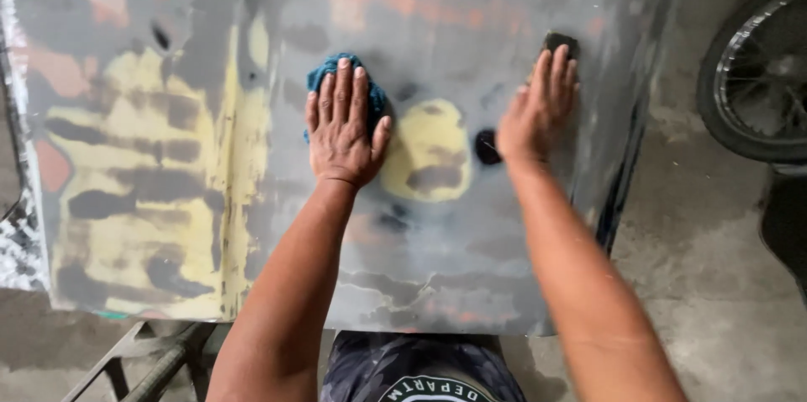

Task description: The person scrubs a large, flat metal car part with a dark sponge and a blue cloth. They repeatedly dip the cleaning tools into a green bucket of water to rinse them before continuing to scrub the surface.

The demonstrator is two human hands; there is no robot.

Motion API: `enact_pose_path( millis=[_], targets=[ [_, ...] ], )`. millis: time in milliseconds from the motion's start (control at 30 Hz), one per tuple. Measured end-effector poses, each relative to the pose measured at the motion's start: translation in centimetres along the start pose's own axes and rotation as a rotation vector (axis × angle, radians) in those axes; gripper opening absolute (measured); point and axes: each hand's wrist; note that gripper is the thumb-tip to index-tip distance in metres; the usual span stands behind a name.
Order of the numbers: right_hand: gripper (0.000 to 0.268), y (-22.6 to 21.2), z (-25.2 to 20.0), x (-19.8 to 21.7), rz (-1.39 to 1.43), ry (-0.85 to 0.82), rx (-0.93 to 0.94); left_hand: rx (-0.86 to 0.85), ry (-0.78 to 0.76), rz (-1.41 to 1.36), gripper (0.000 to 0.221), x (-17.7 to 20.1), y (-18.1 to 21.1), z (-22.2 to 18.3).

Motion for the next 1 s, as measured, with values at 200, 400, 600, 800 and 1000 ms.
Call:
enact_pose_path(
  millis=[200,400,600,800,1000],
  targets=[
    [0.057,-8.2,-3.4,2.1,0.181,-0.475,0.714,0.005,-0.008,-0.006,0.082,0.2,0.1,0.1],
    [0.056,-2.0,2.3,2.2,-0.124,-0.056,0.151,-0.002,-0.018,0.028,0.085,0.3,0.0,0.3],
    [0.049,-11.4,-1.1,1.0,0.281,-0.468,0.479,-0.008,0.017,0.01,0.088,-0.3,-0.2,-0.2],
    [0.051,-3.1,4.4,0.5,-0.184,-0.092,0.229,-0.012,0.017,0.037,0.088,0.0,-0.1,0.3],
    [0.044,-9.1,-1.1,0.1,0.214,-0.237,0.514,-0.008,0.021,-0.008,0.092,-0.3,-0.2,-0.2]
  ],
)
Point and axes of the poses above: each hand's wrist, its own z-axis towards the middle knuckle, its own x-axis out of the back of the hand, y = z × x, and after that the axes turned 9 degrees about y, right-handed
